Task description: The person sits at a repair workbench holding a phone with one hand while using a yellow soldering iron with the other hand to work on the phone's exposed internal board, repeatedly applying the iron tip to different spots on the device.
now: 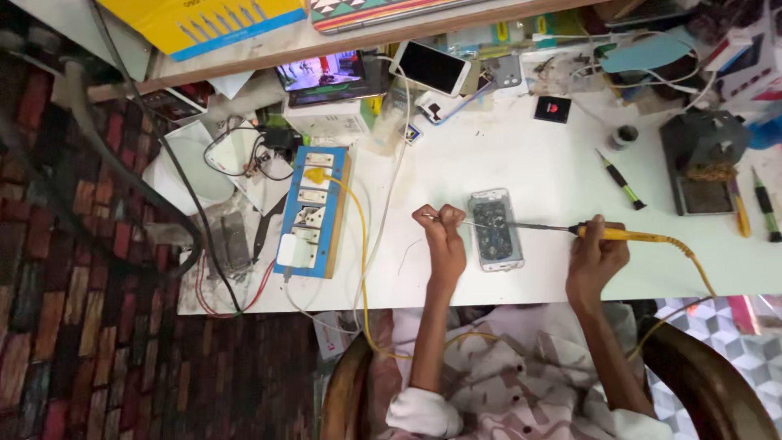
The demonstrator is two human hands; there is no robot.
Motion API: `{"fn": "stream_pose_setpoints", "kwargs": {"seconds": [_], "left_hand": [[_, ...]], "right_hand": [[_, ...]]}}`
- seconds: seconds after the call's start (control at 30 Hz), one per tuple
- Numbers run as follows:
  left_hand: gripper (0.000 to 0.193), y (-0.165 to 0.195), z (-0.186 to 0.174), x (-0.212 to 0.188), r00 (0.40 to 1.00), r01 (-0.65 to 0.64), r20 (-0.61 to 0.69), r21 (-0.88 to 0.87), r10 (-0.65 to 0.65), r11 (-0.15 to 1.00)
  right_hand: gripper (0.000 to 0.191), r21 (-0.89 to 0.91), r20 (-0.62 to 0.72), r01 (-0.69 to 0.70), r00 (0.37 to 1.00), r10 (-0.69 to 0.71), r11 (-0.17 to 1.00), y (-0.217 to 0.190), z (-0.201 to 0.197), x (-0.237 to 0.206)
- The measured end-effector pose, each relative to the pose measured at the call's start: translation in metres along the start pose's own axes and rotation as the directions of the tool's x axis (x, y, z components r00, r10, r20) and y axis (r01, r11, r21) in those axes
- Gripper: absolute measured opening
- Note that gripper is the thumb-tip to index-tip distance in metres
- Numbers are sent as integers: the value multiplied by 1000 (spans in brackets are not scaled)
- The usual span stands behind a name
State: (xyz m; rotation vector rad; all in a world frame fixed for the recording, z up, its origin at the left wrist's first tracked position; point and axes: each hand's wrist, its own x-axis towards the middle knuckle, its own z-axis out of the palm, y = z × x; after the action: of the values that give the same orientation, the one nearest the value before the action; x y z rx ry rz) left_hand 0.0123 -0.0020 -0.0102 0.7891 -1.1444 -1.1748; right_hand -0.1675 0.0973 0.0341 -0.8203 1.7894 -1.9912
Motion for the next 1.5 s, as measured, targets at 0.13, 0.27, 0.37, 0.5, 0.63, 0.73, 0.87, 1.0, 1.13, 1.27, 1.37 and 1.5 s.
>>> {"fn": "stream_pose_setpoints", "kwargs": {"seconds": [0.13, 0.27, 0.37, 0.5, 0.63, 0.73, 0.87, 1.0, 1.13, 1.27, 1.37, 1.5], "left_hand": [[20, 1, 0, -2, 1000, 13, 24, -37, -12, 999], [18, 3, 0, -3, 1000, 22, 8, -22, -22, 1000], [18, 5, 1, -1, 1000, -20, 13, 11, 20, 1000], [17, 8, 2, -1, 999, -39, 25, 49, 38, 998], [19, 10, 4, -3, 1000, 7, 8, 40, -7, 999], [19, 13, 3, -3, 999, -44, 37, 128, 40, 991], [19, 14, 5, -2, 1000, -19, 13, 101, 18, 995], [20, 13, 5, -1, 1000, -17, 18, 71, 15, 997], [22, 15, 5, -1, 996, -76, 56, 56, 73, 996], [21, 15, 6, 0, 998, -44, 46, 46, 41, 998], [24, 16, 6, 0, 998, -44, 52, 108, 39, 993], [23, 16, 4, -2, 997, -50, 57, 125, 43, 991]], "right_hand": [[30, -21, 19, -16, 1000, 17, 1000, -2, -3, -4], [26, 43, 30, 23, 999, -24, 999, 1, 0, -1], [27, 33, 57, 42, 997, -44, 999, 2, 1, 2], [26, 59, 30, 6, 1000, -8, 998, 1, 0, 0], [25, 94, 34, 7, 999, -10, 996, 2, 1, 1], [25, 121, 18, 10, 1000, -13, 993, 2, 2, 3], [25, 127, -5, -1, 1000, 2, 992, -1, 3, 4], [26, 168, 12, 8, 1000, -10, 986, -3, 3, 3], [25, 135, 26, 42, 999, -46, 990, -2, 2, -1], [24, 145, 23, 23, 999, -26, 989, 0, 2, 4], [25, 203, -1, -1, 1000, 1, 979, 1, 2, 5], [24, 204, 8, 12, 1000, -14, 979, 1, 0, 4]]}}
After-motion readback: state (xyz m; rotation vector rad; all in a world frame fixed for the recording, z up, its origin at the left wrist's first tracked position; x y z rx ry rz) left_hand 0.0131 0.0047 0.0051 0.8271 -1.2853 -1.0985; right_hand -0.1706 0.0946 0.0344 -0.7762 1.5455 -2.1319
